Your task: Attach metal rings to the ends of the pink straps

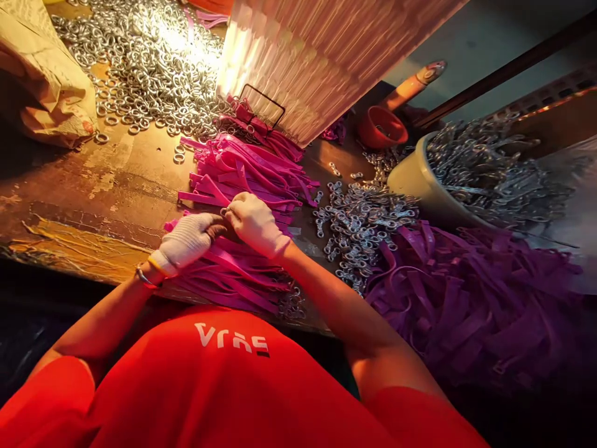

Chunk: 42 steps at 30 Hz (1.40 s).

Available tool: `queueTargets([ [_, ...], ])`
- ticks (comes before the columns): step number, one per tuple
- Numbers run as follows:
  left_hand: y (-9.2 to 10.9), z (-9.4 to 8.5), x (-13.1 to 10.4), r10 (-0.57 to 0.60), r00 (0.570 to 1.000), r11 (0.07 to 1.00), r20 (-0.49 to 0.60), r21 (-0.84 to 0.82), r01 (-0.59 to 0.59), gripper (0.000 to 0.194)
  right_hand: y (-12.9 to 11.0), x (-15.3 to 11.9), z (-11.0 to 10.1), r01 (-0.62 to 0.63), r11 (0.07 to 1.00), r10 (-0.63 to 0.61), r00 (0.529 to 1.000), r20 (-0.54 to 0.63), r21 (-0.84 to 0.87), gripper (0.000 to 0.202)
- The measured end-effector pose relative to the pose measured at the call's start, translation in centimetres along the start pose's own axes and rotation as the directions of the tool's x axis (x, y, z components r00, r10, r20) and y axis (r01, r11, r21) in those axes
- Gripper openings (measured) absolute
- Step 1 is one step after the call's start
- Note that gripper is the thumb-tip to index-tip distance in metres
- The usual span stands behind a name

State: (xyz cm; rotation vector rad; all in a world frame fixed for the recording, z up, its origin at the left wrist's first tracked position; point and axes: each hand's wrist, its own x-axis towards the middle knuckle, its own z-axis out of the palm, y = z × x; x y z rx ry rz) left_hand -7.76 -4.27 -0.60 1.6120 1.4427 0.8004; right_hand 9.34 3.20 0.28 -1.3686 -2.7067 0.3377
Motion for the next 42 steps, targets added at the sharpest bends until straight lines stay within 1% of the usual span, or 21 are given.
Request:
queueTargets([
  [1, -0.2, -0.5, -0.1, -0.048, 0.999, 0.988, -0.018, -0.148, 0.045, 0.023, -0.1, -0.8, -0.4, 0.043, 0.995, -0.041, 0.999, -0.024, 0.091, 0.024],
  [2, -0.3, -0.9, -0.3, -0.114, 0.993, 0.944, -0.035, -0.317, 0.097, 0.026, -0.3, -1.6, -0.6, 0.095, 0.980, -0.089, 0.995, -0.039, 0.176, 0.021],
  [4, -0.1, -1.3, -0.6, -0.240, 0.969, 0.759, -0.052, -0.633, 0.154, 0.027, -1.0, -3.2, -0.8, 0.179, 0.941, -0.174, 0.984, -0.043, 0.288, 0.017],
  [5, 0.1, -1.3, -0.7, -0.270, 0.961, 0.683, -0.060, -0.716, 0.147, 0.023, -1.5, -3.9, -0.8, 0.198, 0.928, -0.196, 0.980, -0.038, 0.316, 0.016],
  [7, 0.8, -1.2, -1.1, -0.290, 0.956, 0.561, -0.048, -0.818, 0.129, 0.014, -2.5, -5.2, -0.7, 0.199, 0.915, -0.200, 0.979, -0.034, 0.351, 0.014],
  [10, 2.4, -1.0, -1.8, -0.301, 0.952, 0.352, 0.057, -0.921, 0.167, 0.015, -3.4, -6.6, -1.2, 0.201, 0.858, -0.181, 0.979, -0.088, 0.472, 0.013],
  [11, 2.9, -1.0, -2.0, -0.297, 0.951, 0.301, 0.085, -0.937, 0.178, 0.015, -3.4, -6.9, -1.7, 0.202, 0.831, -0.157, 0.979, -0.131, 0.518, 0.013],
  [12, 3.5, -0.9, -2.3, -0.288, 0.953, 0.295, 0.098, -0.937, 0.186, 0.015, -3.3, -7.2, -2.2, 0.200, 0.809, -0.119, 0.977, -0.179, 0.552, 0.014],
  [14, 4.4, -0.8, -2.7, -0.265, 0.960, 0.403, 0.088, -0.895, 0.193, 0.021, -2.9, -7.7, -3.2, 0.181, 0.807, -0.035, 0.965, -0.260, 0.563, 0.017],
  [16, 5.1, -0.4, -3.1, -0.240, 0.967, 0.538, 0.082, -0.818, 0.203, 0.028, -2.6, -8.1, -3.9, 0.144, 0.863, 0.003, 0.957, -0.290, 0.484, 0.020],
  [18, 5.5, 0.0, -3.4, -0.226, 0.969, 0.631, 0.102, -0.742, 0.225, 0.034, -2.7, -8.5, -4.3, 0.090, 0.939, -0.003, 0.967, -0.254, 0.332, 0.023],
  [20, 5.6, 0.4, -3.5, -0.210, 0.970, 0.715, 0.125, -0.657, 0.240, 0.037, -3.1, -9.0, -4.4, 0.030, 0.989, -0.005, 0.986, -0.169, 0.145, 0.025],
  [23, 5.5, 0.6, -3.4, -0.132, 0.978, 0.885, 0.160, -0.426, 0.190, 0.040, -3.8, -9.8, -4.4, 0.001, 0.996, -0.006, 0.999, -0.053, -0.090, 0.027],
  [25, 5.5, 0.6, -3.2, -0.075, 0.983, 0.956, 0.170, -0.269, 0.120, 0.038, -3.9, -10.3, -4.3, -0.002, 0.986, -0.007, 0.999, -0.049, -0.167, 0.029],
  [27, 5.6, 0.7, -3.0, -0.052, 0.986, 0.979, 0.157, -0.188, 0.082, 0.036, -3.7, -10.7, -4.0, -0.023, 0.985, 0.009, 0.997, -0.081, -0.173, 0.030],
  [29, 5.6, 0.9, -2.8, -0.028, 0.989, 0.991, 0.144, -0.122, 0.046, 0.035, -3.4, -11.0, -3.6, -0.041, 0.994, 0.029, 0.994, -0.109, -0.104, 0.030],
  [32, 5.6, 1.2, -2.6, 0.085, 0.982, 0.996, 0.170, 0.019, -0.090, 0.030, -2.9, -11.5, -2.6, -0.034, 0.998, 0.043, 0.987, -0.152, 0.062, 0.029],
  [34, 5.5, 1.4, -2.5, 0.155, 0.969, 0.983, 0.194, 0.066, -0.171, 0.028, -2.8, -11.8, -2.0, -0.045, 0.992, 0.067, 0.980, -0.189, 0.120, 0.031],
  [36, 5.2, 1.7, -2.5, 0.188, 0.965, 0.974, 0.180, 0.091, -0.207, 0.029, -2.9, -12.1, -1.6, -0.075, 0.990, 0.100, 0.972, -0.212, 0.121, 0.031],
  [39, 4.6, 2.2, -2.7, 0.206, 0.965, 0.964, 0.164, 0.138, -0.229, 0.030, -3.1, -12.4, -1.4, -0.107, 0.990, 0.123, 0.970, -0.209, 0.088, 0.031],
  [42, 4.1, 2.3, -2.6, 0.214, 0.945, 0.952, 0.248, 0.165, -0.259, 0.027, -3.3, -12.7, -1.4, -0.131, 0.991, 0.128, 0.973, -0.191, -0.004, 0.033],
])
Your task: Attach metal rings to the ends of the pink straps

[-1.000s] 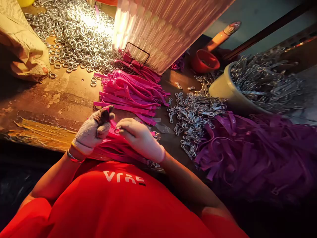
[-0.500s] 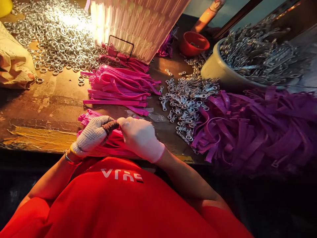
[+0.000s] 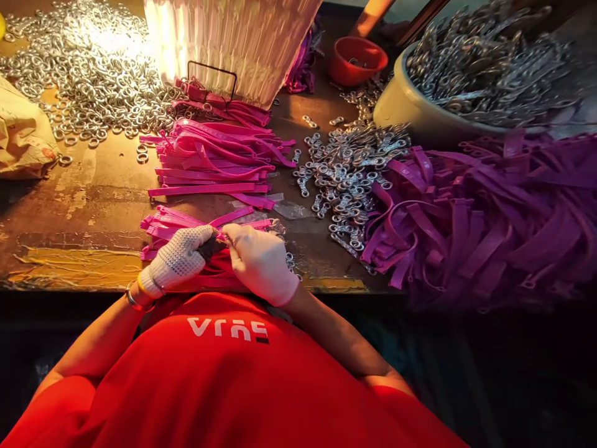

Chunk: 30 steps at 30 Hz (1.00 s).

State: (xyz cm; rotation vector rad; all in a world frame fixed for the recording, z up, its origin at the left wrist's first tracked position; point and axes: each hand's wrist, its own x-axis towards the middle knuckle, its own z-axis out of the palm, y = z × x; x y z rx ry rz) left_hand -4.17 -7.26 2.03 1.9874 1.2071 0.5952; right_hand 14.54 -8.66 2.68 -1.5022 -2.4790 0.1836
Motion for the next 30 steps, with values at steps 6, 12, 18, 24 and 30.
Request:
queueTargets([
  [6, 0.0, -0.2, 0.3, -0.004, 0.993, 0.979, 0.116, 0.204, -0.020, 0.014, 0.0, -0.3, 0.5, -0.047, 0.996, 0.052, 0.997, 0.057, -0.074, 0.036],
  [12, 0.1, 0.6, 0.5, 0.023, 0.992, 0.996, 0.124, 0.083, -0.033, 0.017, 0.0, 0.0, 0.0, -0.123, 0.990, 0.120, 0.992, 0.042, 0.076, 0.036],
  [18, 0.8, 0.5, -0.2, -0.154, 0.984, 0.935, -0.094, -0.336, 0.114, 0.032, 0.1, 0.7, -3.2, -0.011, 0.990, -0.005, 0.994, 0.112, 0.142, 0.045],
  [24, 0.2, 1.5, -1.0, -0.036, 0.978, 0.999, -0.206, -0.035, 0.029, 0.035, 0.0, 1.4, -3.3, -0.039, 0.995, 0.065, 0.946, 0.319, -0.087, 0.027],
  [30, 0.0, 1.9, -1.2, 0.024, 0.997, 0.998, -0.071, 0.063, -0.019, 0.023, 0.1, 0.3, -1.4, 0.133, 0.988, -0.092, 0.920, 0.382, -0.084, 0.034],
])
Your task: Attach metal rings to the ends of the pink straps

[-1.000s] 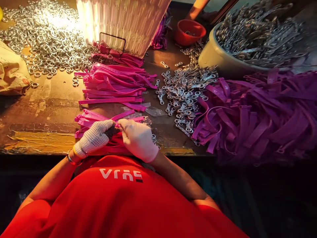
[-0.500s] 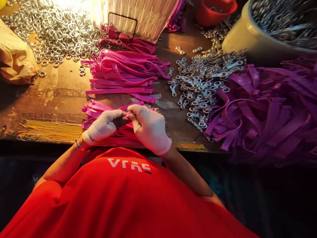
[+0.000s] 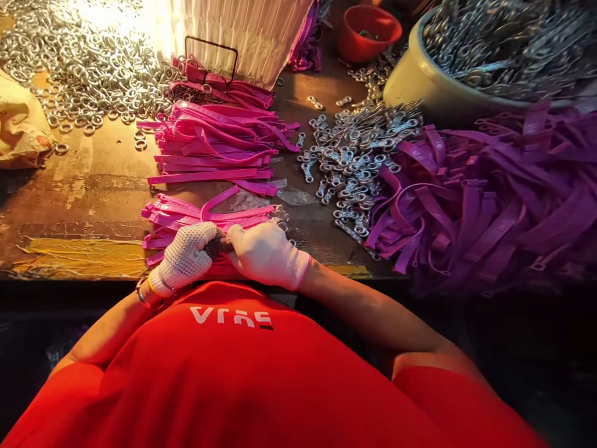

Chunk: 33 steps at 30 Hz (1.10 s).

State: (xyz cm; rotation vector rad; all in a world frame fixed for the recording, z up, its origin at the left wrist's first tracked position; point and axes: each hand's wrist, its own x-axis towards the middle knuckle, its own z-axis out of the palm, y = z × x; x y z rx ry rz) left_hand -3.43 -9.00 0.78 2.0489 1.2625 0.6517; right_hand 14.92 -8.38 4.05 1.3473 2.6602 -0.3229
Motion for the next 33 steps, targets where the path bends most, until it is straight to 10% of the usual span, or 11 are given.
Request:
queueTargets([
  [5, 1.2, -3.7, 0.9, 0.054, 0.993, 0.993, 0.108, 0.099, -0.065, 0.020, 0.4, 0.1, -0.9, -0.004, 1.000, 0.004, 0.999, -0.044, -0.017, 0.035],
  [9, 0.5, -8.9, 0.5, 0.048, 0.996, 0.909, -0.076, 0.417, -0.012, 0.037, 1.6, -1.0, -2.6, -0.160, 0.987, 0.156, 0.983, -0.098, -0.033, 0.034],
  [12, -0.9, -10.4, -0.5, -0.041, 0.994, 0.933, -0.106, 0.351, 0.076, 0.036, 4.4, -2.6, -2.8, -0.141, 0.988, 0.144, 0.989, -0.035, 0.068, 0.030],
  [16, -1.1, -7.6, -0.8, -0.335, 0.938, 0.915, -0.091, -0.270, 0.301, 0.033, 11.2, -1.9, -1.2, -0.184, 0.922, 0.244, 0.959, -0.142, 0.340, 0.037],
  [20, 0.5, -4.3, 1.4, -0.597, 0.780, 0.229, 0.186, -0.893, 0.388, 0.024, 17.5, 2.6, 2.4, -0.678, 0.660, 0.749, 0.626, -0.216, 0.325, 0.031],
  [24, 0.8, -3.3, 3.1, -0.536, 0.754, -0.274, 0.379, -0.923, 0.269, 0.030, 19.7, 5.9, 5.2, -0.717, 0.593, 0.804, 0.548, -0.229, 0.367, 0.033],
  [29, 0.8, -2.8, 2.6, -0.591, 0.754, -0.259, 0.285, -0.953, 0.158, 0.019, 18.7, 4.7, 5.4, -0.573, 0.678, 0.730, 0.598, -0.330, 0.460, 0.020],
  [33, 1.3, -2.1, 2.1, -0.536, 0.825, -0.121, 0.180, -0.983, 0.136, 0.032, 13.1, 2.0, 3.7, -0.165, 0.742, 0.555, 0.696, -0.457, 0.650, 0.024],
])
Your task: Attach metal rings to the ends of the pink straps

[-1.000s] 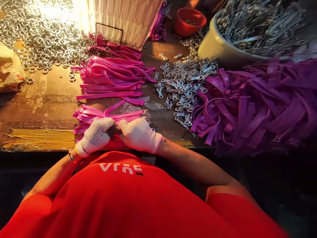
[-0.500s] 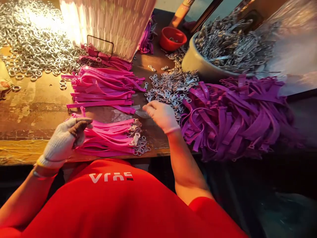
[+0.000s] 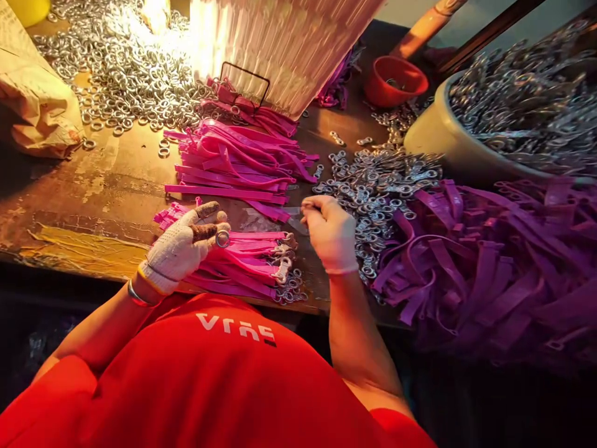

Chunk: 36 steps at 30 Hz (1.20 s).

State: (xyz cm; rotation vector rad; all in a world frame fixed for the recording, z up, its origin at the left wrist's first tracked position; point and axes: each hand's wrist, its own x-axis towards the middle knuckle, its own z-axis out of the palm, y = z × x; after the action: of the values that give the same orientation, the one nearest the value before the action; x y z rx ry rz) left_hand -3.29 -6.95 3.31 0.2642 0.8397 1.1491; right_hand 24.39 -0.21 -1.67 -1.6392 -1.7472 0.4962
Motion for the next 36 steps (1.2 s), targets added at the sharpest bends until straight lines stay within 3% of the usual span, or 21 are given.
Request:
queueTargets([
  [3, -0.3, 0.3, -0.2, 0.072, 0.997, 0.997, 0.009, 0.042, -0.072, 0.040, -5.2, -3.7, 0.3, 0.177, 0.970, -0.197, 0.974, 0.113, 0.165, 0.026],
  [7, -0.7, 0.2, -0.4, 0.123, 0.991, 0.991, -0.055, 0.062, -0.120, 0.048, -9.8, -6.7, 1.6, 0.233, 0.961, -0.262, 0.938, 0.226, 0.149, 0.032],
  [12, -1.9, -0.6, -0.8, 0.282, 0.959, 0.943, -0.016, 0.189, -0.274, 0.055, -11.4, -7.4, 3.4, 0.165, 0.946, -0.255, 0.910, 0.327, 0.279, 0.026],
  [14, -2.4, -1.0, -1.0, 0.422, 0.905, 0.857, 0.046, 0.304, -0.416, 0.056, -11.4, -7.4, 3.7, 0.139, 0.949, -0.228, 0.922, 0.313, 0.283, 0.021],
  [16, -2.6, -1.4, -1.4, 0.507, 0.849, 0.714, 0.151, 0.478, -0.511, 0.053, -11.3, -7.3, 3.6, 0.169, 0.960, -0.232, 0.925, 0.302, 0.221, 0.018],
  [17, -2.6, -1.6, -1.7, 0.501, 0.841, 0.645, 0.205, 0.560, -0.521, 0.048, -11.2, -7.2, 3.3, 0.202, 0.961, -0.253, 0.915, 0.313, 0.187, 0.017],
  [19, -2.5, -1.7, -2.2, 0.418, 0.871, 0.582, 0.260, 0.659, -0.476, 0.034, -11.2, -7.0, 2.6, 0.268, 0.953, -0.302, 0.883, 0.360, 0.143, 0.015],
  [21, -2.4, -1.6, -2.6, 0.319, 0.920, 0.684, 0.228, 0.617, -0.390, 0.025, -11.4, -6.9, 2.0, 0.315, 0.939, -0.344, 0.851, 0.397, 0.139, 0.015],
  [24, -1.9, -1.4, -2.6, 0.176, 0.971, 0.901, 0.162, 0.370, -0.225, 0.032, -12.0, -7.1, 2.1, 0.346, 0.923, -0.386, 0.846, 0.368, 0.170, 0.017],
  [28, -1.5, -1.0, -2.2, 0.122, 0.983, 0.965, 0.140, 0.213, -0.150, 0.037, -12.8, -8.1, 3.8, 0.313, 0.938, -0.341, 0.907, 0.247, 0.149, 0.017],
  [30, -1.5, -0.7, -2.3, 0.169, 0.981, 0.963, 0.091, 0.198, -0.184, 0.034, -13.3, -8.4, 4.6, 0.209, 0.966, -0.245, 0.932, 0.267, 0.155, 0.021],
  [33, -1.3, -0.7, -2.5, 0.212, 0.974, 0.937, 0.076, 0.266, -0.225, 0.026, -13.9, -8.3, 4.8, 0.056, 0.987, -0.119, 0.886, 0.448, 0.151, 0.037],
  [35, -0.1, -1.4, -1.9, 0.228, 0.960, 0.852, 0.164, 0.444, -0.278, 0.021, -14.0, -8.0, 4.5, 0.044, 0.992, -0.094, 0.878, 0.470, 0.116, 0.040],
  [36, 0.9, -2.1, -1.3, 0.271, 0.938, 0.752, 0.215, 0.562, -0.345, 0.019, -13.9, -7.8, 4.3, 0.058, 0.993, -0.096, 0.901, 0.423, 0.101, 0.038],
])
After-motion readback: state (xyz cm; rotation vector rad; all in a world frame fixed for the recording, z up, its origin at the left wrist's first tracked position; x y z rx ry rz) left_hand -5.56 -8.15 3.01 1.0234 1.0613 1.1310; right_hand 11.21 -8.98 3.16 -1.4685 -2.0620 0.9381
